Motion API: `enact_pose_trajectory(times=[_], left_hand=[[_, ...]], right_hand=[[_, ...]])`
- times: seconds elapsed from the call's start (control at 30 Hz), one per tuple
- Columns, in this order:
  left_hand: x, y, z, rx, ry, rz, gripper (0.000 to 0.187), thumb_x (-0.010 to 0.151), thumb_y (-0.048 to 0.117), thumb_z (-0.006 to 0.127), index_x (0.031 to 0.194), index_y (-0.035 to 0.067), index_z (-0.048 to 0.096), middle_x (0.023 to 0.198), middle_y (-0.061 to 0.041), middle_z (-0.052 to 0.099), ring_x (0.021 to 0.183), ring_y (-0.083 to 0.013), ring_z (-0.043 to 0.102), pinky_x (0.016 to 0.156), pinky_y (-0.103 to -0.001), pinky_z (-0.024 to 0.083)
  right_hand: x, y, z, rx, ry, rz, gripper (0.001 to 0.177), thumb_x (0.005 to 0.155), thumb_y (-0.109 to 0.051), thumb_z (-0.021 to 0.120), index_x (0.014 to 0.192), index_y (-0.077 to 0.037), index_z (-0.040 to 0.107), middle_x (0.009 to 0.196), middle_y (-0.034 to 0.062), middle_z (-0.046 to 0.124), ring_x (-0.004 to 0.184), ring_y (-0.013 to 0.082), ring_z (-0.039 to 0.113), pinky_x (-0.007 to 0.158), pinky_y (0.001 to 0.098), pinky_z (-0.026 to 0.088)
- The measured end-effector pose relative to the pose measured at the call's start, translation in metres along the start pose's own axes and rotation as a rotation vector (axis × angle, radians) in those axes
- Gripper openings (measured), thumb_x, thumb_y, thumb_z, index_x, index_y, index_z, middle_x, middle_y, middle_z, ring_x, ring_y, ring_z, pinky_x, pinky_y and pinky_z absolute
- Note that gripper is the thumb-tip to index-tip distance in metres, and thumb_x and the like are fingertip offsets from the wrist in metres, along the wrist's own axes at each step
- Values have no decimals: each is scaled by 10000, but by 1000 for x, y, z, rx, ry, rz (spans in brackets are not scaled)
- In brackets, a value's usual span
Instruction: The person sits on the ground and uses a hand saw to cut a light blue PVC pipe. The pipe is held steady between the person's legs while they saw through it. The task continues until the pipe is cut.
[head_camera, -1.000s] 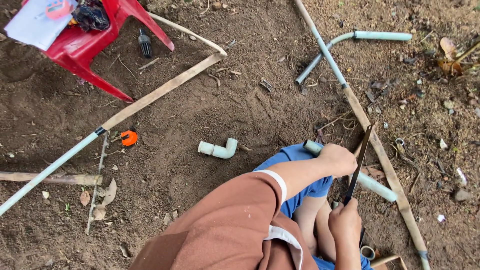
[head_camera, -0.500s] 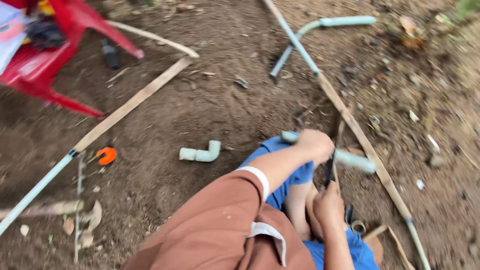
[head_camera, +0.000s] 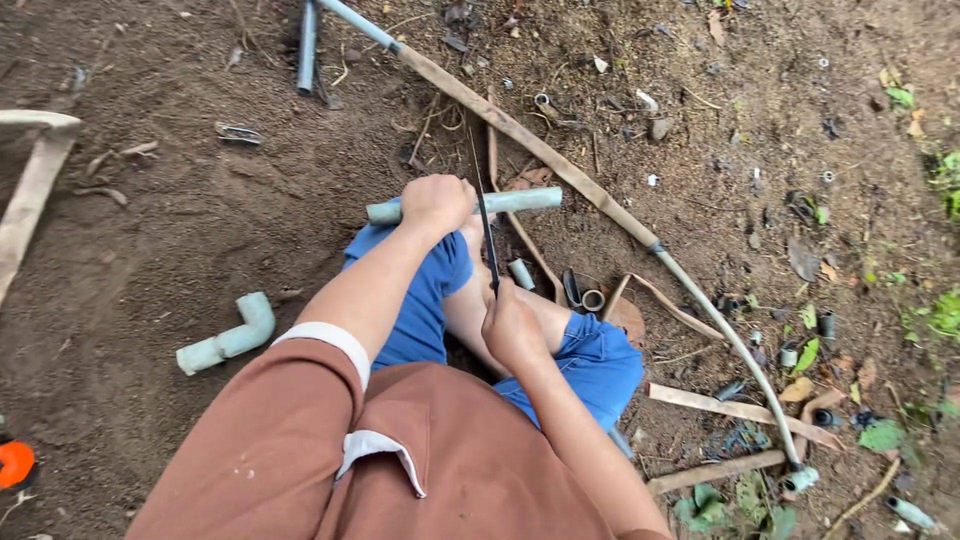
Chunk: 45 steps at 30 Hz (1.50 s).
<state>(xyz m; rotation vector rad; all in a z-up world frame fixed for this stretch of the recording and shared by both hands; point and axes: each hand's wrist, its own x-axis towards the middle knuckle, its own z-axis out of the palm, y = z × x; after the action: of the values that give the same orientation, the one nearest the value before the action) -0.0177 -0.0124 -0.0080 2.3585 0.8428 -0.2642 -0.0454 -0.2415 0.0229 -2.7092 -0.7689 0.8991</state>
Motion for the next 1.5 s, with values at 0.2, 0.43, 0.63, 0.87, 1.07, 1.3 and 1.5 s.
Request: enact_pose_trajectory(times=[0.2,0.43,0.63,0.87,1.07,1.3,1.5], left_hand=[[-5,5,-6,5,16,-9,634,1033,423,328,1066,40,833,1066,-213,815,1136,-437,753,993,-597,565],[0,-4,-16,20,-40,7,665,1029,411,298,1105,5,820,1121,-237,803,1179,-447,731,1024,-595,543],[-3,5,-7,90,-92,53,643,1023,409,314,1129,31,824,1144,-217,805,1184,-426,735,1024,-582,548],[3,-5,-25,-3,-145,-52,651,994,370,295,1195,-2,790,1244,-226,776,1274,-435,683,1098,-574,494],[-20,18,-27,172,-207,124,579,1042,295,335,1232,-2,794,1245,-200,791,1240,-441,704,1099,-550,519],[5,3,-24,-28,-196,-45,661,1020,398,290,1236,13,782,1278,-221,762,1304,-423,662,1107,-581,480],[-31,26,-38,182,-242,150,576,1062,273,326,1288,-17,768,1284,-213,776,1262,-425,694,1110,-525,512]], right_hand=[[-1,5,3,6,-16,-3,252,1077,-283,416,1272,-129,458,983,253,749,1051,471,752,943,555,613],[-25,17,3,6,3,-50,197,1080,-230,430,1175,-94,535,888,235,734,974,454,769,878,515,630],[-5,12,-2,12,-11,-45,207,1068,-222,441,1162,-58,522,944,279,702,1028,498,736,911,572,600],[5,5,-1,28,-46,-68,230,1070,-235,399,1208,-57,445,943,319,707,991,555,730,860,648,597],[23,5,-6,72,-106,18,284,1053,-310,425,1195,-67,459,1023,341,714,1073,566,706,943,652,568],[15,-7,-11,5,-46,-13,247,1064,-248,399,1190,-53,483,989,292,722,1030,531,740,905,612,602],[32,5,-4,45,-95,-12,297,1070,-293,406,1206,-41,484,1097,371,709,1135,578,690,1019,656,544]])
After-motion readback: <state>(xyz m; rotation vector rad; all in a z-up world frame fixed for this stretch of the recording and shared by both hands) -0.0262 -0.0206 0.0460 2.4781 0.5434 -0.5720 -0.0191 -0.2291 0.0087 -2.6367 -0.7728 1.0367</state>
